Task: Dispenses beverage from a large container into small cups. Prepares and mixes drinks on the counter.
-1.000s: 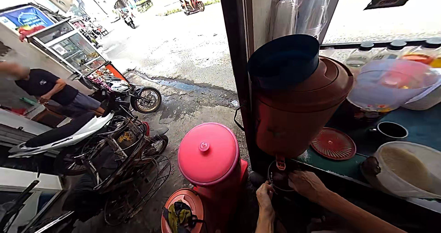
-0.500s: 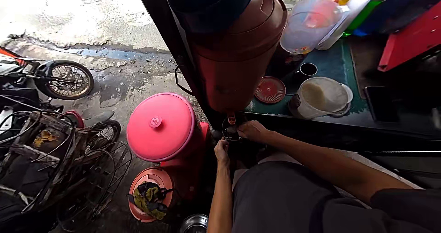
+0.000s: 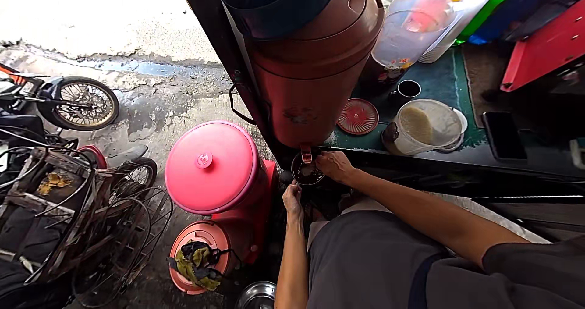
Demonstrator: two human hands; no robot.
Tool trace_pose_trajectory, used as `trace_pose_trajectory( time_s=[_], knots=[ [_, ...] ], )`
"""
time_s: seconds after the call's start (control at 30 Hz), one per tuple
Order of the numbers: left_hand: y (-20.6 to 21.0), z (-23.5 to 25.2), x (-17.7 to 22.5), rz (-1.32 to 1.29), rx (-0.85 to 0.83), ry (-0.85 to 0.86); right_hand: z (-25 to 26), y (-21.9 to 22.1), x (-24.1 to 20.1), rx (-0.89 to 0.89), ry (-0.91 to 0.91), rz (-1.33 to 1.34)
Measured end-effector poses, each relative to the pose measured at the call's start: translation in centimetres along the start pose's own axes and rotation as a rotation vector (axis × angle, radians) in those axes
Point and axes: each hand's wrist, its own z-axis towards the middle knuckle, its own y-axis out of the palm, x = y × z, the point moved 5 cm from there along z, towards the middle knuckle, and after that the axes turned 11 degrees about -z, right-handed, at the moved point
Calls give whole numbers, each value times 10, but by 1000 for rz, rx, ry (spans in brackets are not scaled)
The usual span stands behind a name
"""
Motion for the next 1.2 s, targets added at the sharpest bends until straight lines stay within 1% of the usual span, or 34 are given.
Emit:
trace_pose_trajectory(
  time_s=[0.07, 0.13, 0.17, 0.23, 0.3, 0.33, 0.37, 0.4, 0.43, 0.47, 0.5, 0.53, 0.6, 0.63, 0.67, 0.7, 0.77, 0.8, 0.83, 0.87, 0.9, 0.93, 0.97, 1.0, 1.03, 1.1, 1.13, 1.17, 1.2],
  knots=[
    [0, 1, 1, -6, 4, 0, -8, -3, -13, -150, -89, -74],
    [-1, 2, 0, -17, -1, -4, -13, -6, -23, -284, -213, -75],
    [-1, 3, 0, -18, -4, -5, -12, -6, -23, -271, -224, -33],
    [-2, 3, 1, -18, -6, -1, -2, -5, -11, -112, -102, 79],
    [-1, 2, 2, -19, -8, -2, 6, -2, -1, 34, 16, 41],
    [-1, 3, 1, -22, -7, -4, 5, 0, -2, 40, 17, -14],
    [-1, 3, 1, -25, -6, -5, 1, 0, -8, -15, -24, -61],
    [-1, 3, 1, -28, -7, -5, -5, 0, -16, -118, -83, -77],
    [0, 4, 2, -30, -12, -3, -11, -2, -24, -216, -152, -74],
    [1, 4, 3, -32, -18, -2, -13, -5, -28, -267, -206, -56],
    [1, 4, 3, -34, -21, -3, -12, -6, -28, -253, -207, -8],
    [1, 4, 3, -34, -17, -4, -8, -7, -23, -185, -154, 50],
    [0, 3, 4, -32, -13, -5, 4, -5, -6, 0, 10, 91],
    [0, 2, 4, -32, -12, -4, 7, -3, -2, 41, 66, 53],
    [1, 2, 4, -34, -12, -4, 7, -1, -3, 37, 73, -9],
    [1, 2, 4, -36, -13, -4, 3, -1, -9, -9, 28, -66],
    [1, 2, 4, -41, -12, -6, -9, -4, -26, -208, -122, -88],
    [1, 2, 4, -40, -13, -7, -11, -6, -31, -262, -183, -69],
    [1, 2, 4, -36, -14, -9, -11, -7, -30, -253, -192, -23],
    [1, 1, 4, -30, -11, -9, -7, -7, -24, -184, -147, 38],
    [0, 0, 4, -19, -12, -6, -1, -6, -15, -73, -73, 75],
    [1, 0, 4, -16, -12, -7, 5, -4, -6, 27, -1, 64],
    [0, 0, 4, -18, -9, -7, 7, -2, -2, 78, 43, 15],
    [0, -1, 3, -22, -6, -6, 6, 1, -4, 75, 39, -47],
    [0, 0, 3, -27, -6, -7, 0, 1, -10, 5, -10, -89],
    [1, 1, 2, -32, -10, -10, -12, -2, -26, -193, -166, -100],
    [2, 2, 2, -30, -10, -11, -14, -4, -29, -240, -222, -81],
    [2, 2, 2, -30, -10, -11, -13, -5, -28, -227, -227, -40],
    [1, 1, 1, -33, -9, -11, -8, -4, -22, -162, -182, 9]
  ],
)
